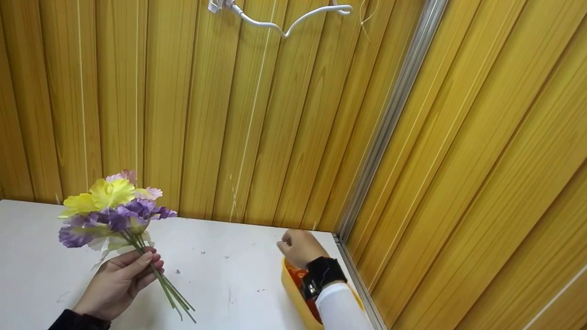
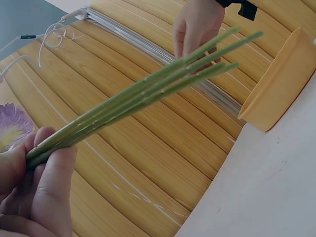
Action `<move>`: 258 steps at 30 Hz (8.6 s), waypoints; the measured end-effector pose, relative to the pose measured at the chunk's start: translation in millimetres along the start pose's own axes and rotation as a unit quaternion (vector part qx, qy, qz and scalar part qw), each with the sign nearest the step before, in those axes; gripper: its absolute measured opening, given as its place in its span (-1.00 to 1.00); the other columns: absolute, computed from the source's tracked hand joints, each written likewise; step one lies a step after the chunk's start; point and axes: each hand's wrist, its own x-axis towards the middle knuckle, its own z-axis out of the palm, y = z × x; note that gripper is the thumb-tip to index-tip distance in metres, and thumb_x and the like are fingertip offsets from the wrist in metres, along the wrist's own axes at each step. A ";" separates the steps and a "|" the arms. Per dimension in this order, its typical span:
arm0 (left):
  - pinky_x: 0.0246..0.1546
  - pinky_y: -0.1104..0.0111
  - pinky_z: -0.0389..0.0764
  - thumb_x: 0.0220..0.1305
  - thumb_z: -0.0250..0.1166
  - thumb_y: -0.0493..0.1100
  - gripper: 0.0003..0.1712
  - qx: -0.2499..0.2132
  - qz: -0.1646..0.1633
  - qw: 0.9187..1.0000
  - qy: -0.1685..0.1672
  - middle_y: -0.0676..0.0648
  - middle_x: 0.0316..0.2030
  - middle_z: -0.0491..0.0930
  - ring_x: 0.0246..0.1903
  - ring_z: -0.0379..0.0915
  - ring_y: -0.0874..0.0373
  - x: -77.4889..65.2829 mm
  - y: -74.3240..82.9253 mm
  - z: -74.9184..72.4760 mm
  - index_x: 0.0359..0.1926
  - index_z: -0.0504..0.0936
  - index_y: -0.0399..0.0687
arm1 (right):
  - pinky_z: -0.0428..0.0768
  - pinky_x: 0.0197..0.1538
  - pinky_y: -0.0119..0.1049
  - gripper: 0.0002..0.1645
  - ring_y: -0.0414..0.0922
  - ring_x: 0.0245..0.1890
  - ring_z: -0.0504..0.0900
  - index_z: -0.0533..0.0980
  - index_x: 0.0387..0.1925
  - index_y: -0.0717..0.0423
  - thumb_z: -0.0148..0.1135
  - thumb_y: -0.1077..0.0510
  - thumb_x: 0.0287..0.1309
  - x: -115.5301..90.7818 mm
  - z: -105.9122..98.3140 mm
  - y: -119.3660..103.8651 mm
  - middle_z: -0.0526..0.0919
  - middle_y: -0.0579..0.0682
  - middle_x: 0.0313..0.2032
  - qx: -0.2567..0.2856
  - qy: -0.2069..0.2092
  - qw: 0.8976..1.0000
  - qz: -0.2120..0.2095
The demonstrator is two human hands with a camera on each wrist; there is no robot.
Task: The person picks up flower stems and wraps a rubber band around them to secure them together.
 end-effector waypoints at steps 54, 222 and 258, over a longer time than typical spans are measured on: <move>-0.02 0.30 0.71 0.28 0.30 -0.27 -0.86 -0.009 0.007 1.000 0.017 -0.02 -0.28 0.75 -0.19 0.72 0.15 -8.1 1.9 7.3 -0.14 0.66 -0.15 | 0.58 -0.38 -0.24 -0.80 -0.17 -0.52 0.51 0.54 -0.64 -0.02 0.32 0.29 -0.05 -3.0 30.8 83.3 0.60 -0.14 -0.58 -0.187 0.036 0.981 -0.045; 0.11 0.33 0.65 0.35 0.23 -0.19 -0.91 -0.115 0.082 0.987 0.074 0.04 -0.20 0.68 -0.05 0.66 0.20 -22.3 14.1 34.7 -0.15 0.54 -0.05 | 0.18 -0.50 -0.84 -0.70 -0.50 -0.62 0.21 0.47 -0.60 -0.07 0.37 0.35 -0.37 -55.3 138.7 -185.3 0.40 -0.27 -0.70 0.046 0.427 0.830 -0.356; 0.20 0.35 0.60 0.47 0.06 -0.18 -0.89 -0.188 -0.006 0.976 -0.107 0.07 -0.22 0.62 -0.14 0.63 0.30 -32.1 10.9 35.3 -0.11 0.51 -0.01 | 0.39 -0.62 -0.58 -0.85 -0.41 -0.66 0.31 0.55 -0.37 0.13 0.23 0.13 0.28 -75.2 116.6 -170.2 0.49 0.03 -0.62 0.464 0.096 0.875 -0.103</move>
